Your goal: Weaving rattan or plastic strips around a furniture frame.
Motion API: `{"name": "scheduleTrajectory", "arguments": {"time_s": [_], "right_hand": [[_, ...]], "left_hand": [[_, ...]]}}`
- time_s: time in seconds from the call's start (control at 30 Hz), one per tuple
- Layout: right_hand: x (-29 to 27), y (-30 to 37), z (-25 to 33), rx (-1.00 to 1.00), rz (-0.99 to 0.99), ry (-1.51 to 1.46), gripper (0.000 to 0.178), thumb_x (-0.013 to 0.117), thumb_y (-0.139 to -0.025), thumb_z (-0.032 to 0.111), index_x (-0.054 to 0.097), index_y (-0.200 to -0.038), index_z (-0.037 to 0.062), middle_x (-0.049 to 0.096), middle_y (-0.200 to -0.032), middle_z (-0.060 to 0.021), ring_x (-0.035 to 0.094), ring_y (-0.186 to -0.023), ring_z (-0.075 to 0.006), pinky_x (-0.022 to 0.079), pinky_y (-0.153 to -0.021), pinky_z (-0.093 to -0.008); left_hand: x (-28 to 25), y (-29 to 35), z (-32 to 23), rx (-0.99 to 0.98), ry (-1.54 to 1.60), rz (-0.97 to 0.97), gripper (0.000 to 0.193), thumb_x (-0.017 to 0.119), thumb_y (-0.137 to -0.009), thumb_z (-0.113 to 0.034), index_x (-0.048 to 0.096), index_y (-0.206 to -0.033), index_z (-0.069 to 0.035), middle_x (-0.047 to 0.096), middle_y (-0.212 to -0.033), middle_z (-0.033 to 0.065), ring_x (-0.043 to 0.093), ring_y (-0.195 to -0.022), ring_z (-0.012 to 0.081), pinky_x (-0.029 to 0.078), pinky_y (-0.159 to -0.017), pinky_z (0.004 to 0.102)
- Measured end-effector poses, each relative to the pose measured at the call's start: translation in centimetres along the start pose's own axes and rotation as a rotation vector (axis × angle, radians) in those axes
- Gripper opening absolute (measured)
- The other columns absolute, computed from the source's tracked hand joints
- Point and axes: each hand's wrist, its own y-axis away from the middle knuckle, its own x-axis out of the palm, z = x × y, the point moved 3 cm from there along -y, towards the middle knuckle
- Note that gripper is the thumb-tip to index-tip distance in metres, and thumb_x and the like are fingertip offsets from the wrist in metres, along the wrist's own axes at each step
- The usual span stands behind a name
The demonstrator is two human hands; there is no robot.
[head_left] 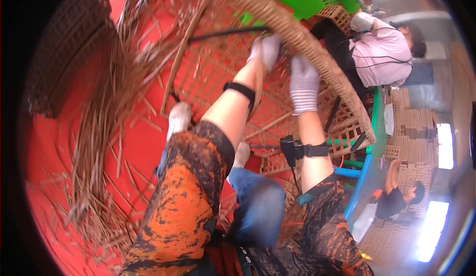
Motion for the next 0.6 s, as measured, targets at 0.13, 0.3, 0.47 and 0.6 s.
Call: {"name": "scheduleTrajectory", "arguments": {"time_s": [0.13, 0.3, 0.47, 0.6], "right_hand": [[4.4, -1.2, 0.7, -0.237, -0.133, 0.192, 0.029, 0.048, -0.092, 0.021, 0.065, -0.101, -0.0009, 0.066, -0.092, -0.0231, 0.063, -0.091, -0.0380, 0.048, -0.084, -0.0429], [6.4, -1.2, -3.4, -0.085, -0.011, -0.018, 0.027, 0.050, -0.093, 0.026, 0.066, -0.089, 0.0047, 0.067, -0.089, -0.0190, 0.063, -0.088, -0.0378, 0.048, -0.079, -0.0488], [6.1, -0.3, -4.1, -0.280, -0.160, 0.082, 0.028, 0.049, -0.094, 0.030, 0.065, -0.096, 0.0063, 0.065, -0.079, -0.0130, 0.063, -0.070, -0.0303, 0.049, -0.067, -0.0478], [3.2, 1.0, -3.0, -0.192, -0.028, 0.057, 0.029, 0.049, -0.094, 0.030, 0.065, -0.097, 0.0061, 0.065, -0.079, -0.0121, 0.062, -0.068, -0.0287, 0.049, -0.065, -0.0460]], "left_hand": [[-1.6, -1.2, 6.5, 0.074, 0.033, -0.002, 0.027, 0.059, -0.084, -0.025, 0.064, -0.105, -0.009, 0.069, -0.081, 0.0091, 0.065, -0.073, 0.0298, 0.050, -0.071, 0.0450], [-1.0, 0.6, 5.8, -0.431, 0.742, 0.131, 0.022, 0.052, -0.090, -0.032, 0.059, -0.100, -0.015, 0.064, -0.073, 0.0053, 0.054, -0.056, 0.0193, 0.040, -0.051, 0.0330], [-2.8, 2.2, 3.2, -0.918, 1.039, 0.122, 0.022, 0.046, -0.095, -0.037, 0.056, -0.094, -0.018, 0.059, -0.064, 0.0020, 0.043, -0.041, 0.0124, 0.031, -0.035, 0.0238], [-3.8, 2.2, 3.7, -0.829, 1.071, 0.349, 0.023, 0.043, -0.098, -0.033, 0.056, -0.098, -0.014, 0.064, -0.077, 0.0086, 0.057, -0.055, 0.0196, 0.045, -0.041, 0.0310]]}}
